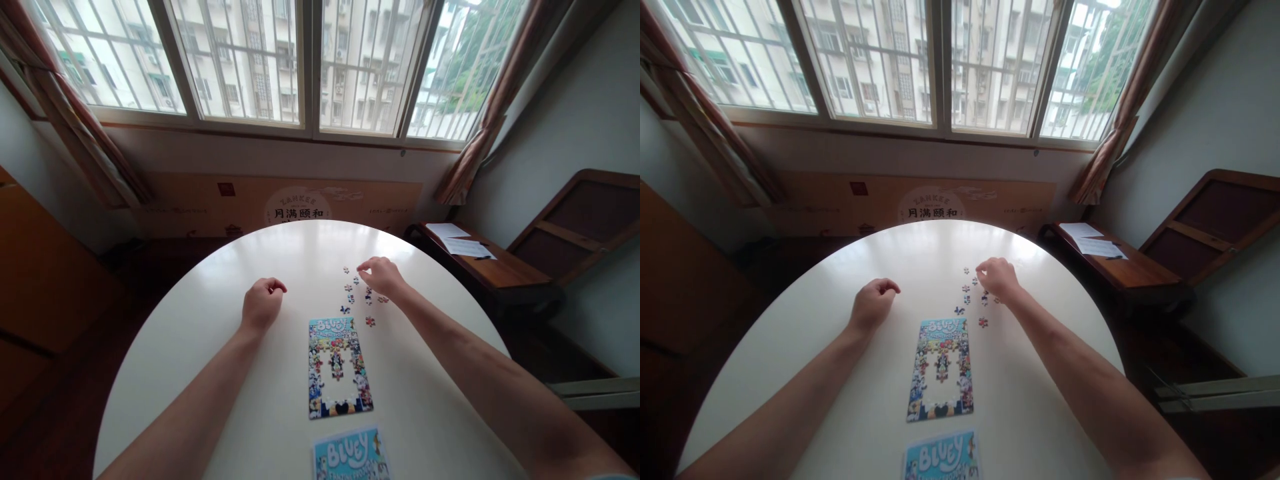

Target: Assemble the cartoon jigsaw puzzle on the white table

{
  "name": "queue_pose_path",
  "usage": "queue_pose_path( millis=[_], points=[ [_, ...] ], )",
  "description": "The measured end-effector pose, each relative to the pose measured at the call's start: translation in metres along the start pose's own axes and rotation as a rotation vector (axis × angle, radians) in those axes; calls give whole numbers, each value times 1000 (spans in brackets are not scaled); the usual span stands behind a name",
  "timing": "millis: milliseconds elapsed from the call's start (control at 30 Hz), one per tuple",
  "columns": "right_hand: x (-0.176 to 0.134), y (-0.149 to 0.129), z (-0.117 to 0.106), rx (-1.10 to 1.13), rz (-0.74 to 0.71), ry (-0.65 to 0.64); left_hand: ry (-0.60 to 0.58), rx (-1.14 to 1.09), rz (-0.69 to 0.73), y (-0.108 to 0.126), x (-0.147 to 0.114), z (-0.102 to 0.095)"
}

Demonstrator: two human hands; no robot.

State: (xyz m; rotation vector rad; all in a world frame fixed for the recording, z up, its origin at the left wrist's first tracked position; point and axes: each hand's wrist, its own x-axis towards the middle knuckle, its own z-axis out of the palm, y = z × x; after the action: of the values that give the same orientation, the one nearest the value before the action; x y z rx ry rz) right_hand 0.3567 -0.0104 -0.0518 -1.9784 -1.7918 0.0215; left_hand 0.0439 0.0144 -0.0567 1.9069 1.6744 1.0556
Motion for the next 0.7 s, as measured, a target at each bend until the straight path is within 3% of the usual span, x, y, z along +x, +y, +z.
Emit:
queue_pose_path(
  millis=[267, 467, 700],
  points=[
    [44, -22, 20, -17, 83, -57, 3, 35, 9, 3, 0, 3],
    [68, -7, 40, 94, 127, -49, -9, 28, 14, 4, -1, 11],
    [86, 9, 52, 196, 70, 47, 25, -66, 73, 4, 0, 15]
  ],
)
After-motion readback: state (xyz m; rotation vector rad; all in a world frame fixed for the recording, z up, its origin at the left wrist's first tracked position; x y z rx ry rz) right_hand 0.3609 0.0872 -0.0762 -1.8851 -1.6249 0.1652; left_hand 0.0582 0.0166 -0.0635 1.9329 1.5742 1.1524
